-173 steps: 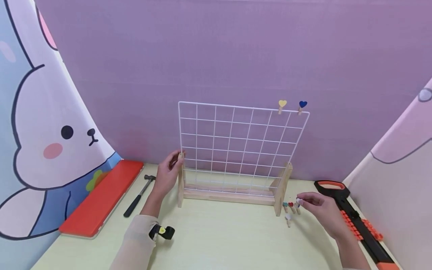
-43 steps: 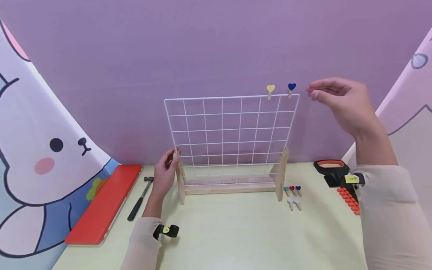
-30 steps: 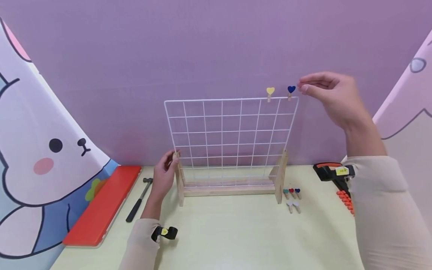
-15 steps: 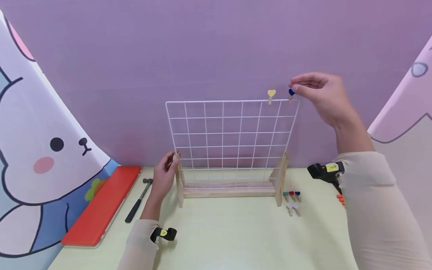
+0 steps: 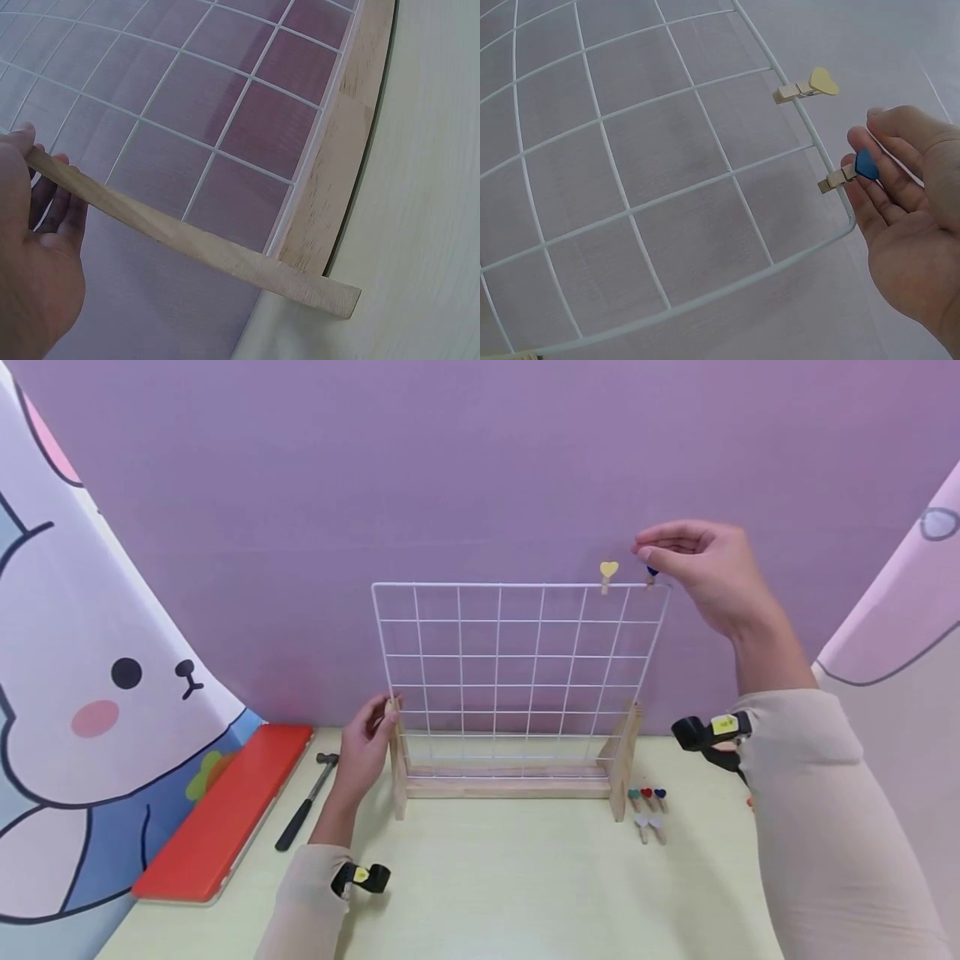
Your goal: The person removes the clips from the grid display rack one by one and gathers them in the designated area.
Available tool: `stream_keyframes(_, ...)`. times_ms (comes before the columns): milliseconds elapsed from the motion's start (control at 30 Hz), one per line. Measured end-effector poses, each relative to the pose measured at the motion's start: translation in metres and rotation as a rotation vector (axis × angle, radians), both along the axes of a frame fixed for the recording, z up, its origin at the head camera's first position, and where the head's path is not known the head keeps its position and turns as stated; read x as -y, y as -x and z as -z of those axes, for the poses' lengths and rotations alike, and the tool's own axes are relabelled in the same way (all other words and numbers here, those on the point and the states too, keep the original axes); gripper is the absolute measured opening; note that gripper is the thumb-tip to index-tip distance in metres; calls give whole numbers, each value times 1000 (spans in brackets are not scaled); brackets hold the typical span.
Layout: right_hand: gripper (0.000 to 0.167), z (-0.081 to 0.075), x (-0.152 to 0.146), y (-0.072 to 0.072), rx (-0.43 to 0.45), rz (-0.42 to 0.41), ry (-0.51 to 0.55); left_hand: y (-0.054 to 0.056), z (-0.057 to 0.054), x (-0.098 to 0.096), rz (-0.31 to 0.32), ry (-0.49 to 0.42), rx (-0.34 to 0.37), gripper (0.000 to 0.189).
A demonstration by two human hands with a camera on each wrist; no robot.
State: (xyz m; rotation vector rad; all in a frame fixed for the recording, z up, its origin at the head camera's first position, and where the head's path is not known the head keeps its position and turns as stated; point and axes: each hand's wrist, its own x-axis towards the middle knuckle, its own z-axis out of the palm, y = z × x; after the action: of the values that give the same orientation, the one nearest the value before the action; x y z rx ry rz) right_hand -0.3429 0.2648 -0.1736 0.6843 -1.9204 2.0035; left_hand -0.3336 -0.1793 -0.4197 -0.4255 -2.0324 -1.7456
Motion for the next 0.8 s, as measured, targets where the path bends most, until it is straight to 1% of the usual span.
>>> stream_keyframes(167,18,-3,2,1,6,-2,-42,0,-1,-1,-7,5,11,41)
stream_keyframes(333,17,-6,4,0,22,21,-118,-1,-1,-2,-15,10,20,41)
stream_keyframes(467,18,-8,8,0,14,33,-181,0,1,-1,-14,11,20,41)
stream_keyframes(600,20,-11,12,2,2,62,-281,2,2,-1,-15,7,16,41)
stream_keyframes(700,20,-11,13,3,3,95,-365,2,2,-2,-12,0,7,40)
stream_keyframes(800,19,-11,13,4,11,115,-427,2,3,-3,-9,-11,-4,40)
